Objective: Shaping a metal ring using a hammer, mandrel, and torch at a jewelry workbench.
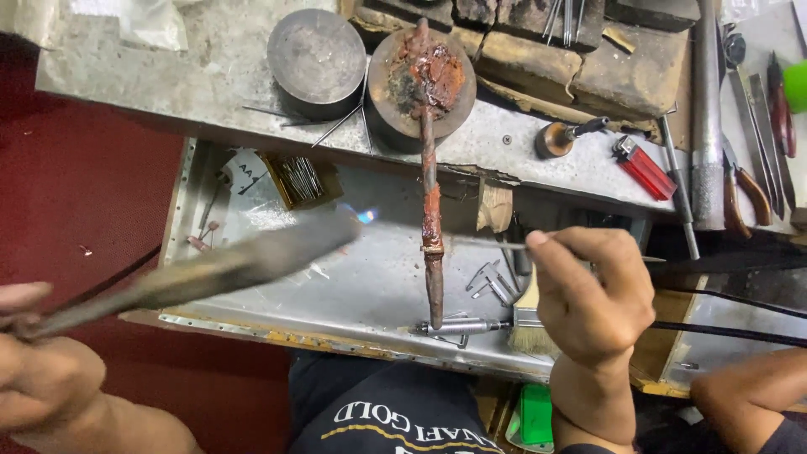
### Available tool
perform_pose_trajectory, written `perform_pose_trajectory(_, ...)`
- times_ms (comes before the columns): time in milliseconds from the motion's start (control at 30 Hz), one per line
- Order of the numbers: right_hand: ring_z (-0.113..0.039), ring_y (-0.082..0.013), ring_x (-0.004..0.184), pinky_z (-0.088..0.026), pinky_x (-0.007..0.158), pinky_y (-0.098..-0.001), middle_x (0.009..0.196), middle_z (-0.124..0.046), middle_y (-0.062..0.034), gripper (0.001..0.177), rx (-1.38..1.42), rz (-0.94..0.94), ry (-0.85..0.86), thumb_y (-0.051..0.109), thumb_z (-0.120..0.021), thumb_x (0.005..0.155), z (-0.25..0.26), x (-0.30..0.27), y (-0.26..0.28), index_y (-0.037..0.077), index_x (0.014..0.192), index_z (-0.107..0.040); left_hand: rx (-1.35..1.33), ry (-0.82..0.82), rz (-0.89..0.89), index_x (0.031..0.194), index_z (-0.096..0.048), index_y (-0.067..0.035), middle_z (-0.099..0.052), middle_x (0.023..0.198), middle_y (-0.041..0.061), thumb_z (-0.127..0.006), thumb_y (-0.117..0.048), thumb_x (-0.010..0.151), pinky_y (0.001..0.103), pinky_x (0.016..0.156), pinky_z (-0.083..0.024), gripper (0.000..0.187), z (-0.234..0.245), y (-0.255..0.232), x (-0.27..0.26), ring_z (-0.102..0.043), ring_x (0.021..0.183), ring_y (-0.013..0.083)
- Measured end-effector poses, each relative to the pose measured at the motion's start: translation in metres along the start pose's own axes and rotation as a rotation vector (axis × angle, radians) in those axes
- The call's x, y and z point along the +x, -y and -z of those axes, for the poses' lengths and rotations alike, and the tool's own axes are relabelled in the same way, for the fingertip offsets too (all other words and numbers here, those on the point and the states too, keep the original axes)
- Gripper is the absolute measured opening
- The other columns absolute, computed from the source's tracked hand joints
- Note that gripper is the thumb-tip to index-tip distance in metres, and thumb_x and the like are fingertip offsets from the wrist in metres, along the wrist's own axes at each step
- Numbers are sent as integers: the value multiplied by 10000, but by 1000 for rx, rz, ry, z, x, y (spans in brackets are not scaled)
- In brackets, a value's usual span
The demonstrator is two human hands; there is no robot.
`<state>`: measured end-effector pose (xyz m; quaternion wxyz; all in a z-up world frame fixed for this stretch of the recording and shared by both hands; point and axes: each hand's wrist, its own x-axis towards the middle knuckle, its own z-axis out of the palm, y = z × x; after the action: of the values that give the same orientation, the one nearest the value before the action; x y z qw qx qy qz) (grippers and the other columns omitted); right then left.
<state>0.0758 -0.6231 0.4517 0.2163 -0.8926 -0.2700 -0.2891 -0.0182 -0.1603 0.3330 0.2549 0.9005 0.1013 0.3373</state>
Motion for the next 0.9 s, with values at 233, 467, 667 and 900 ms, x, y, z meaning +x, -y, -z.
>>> perform_pose_trajectory(233,-618,-295,786,-527,688,-362,976,-636,-219,58,0,-109,-7,-47,-717,1033,-1,-11,-19,-71,1081,-740,-56,198,-173,1019,-783,191,-693,909,254,-329,-37,1277,541,891,-534,570,-6,-71,42,-604,822,445)
perform_pose_trajectory(467,-603,-293,766,-499,641,-351,935,-647,-215,85,171,-58,113,-43,-674,997,-11,3,-13,-50,1068,-719,-65,200,-38,1073,-741,219,-696,1018,312,-254,-226,1352,500,857,-442,716,-2,-56,33,-574,832,399)
perform_pose_trajectory(667,-592,-301,764,-465,654,-387,932,-656,-196,122,189,-3,140,-83,-663,990,-14,10,-12,-16,1072,-724,65,65,113,1149,-757,173,-753,1142,248,-293,13,1336,378,840,-502,525,3,-37,19,-657,923,322)
perform_pose_trajectory(900,-606,-310,757,-467,638,-395,918,-665,-213,116,156,14,149,-84,-687,977,-14,8,-10,-14,1056,-735,18,98,154,1156,-739,177,-704,1061,233,-242,-301,1393,361,727,-369,730,-1,-39,20,-504,760,269)
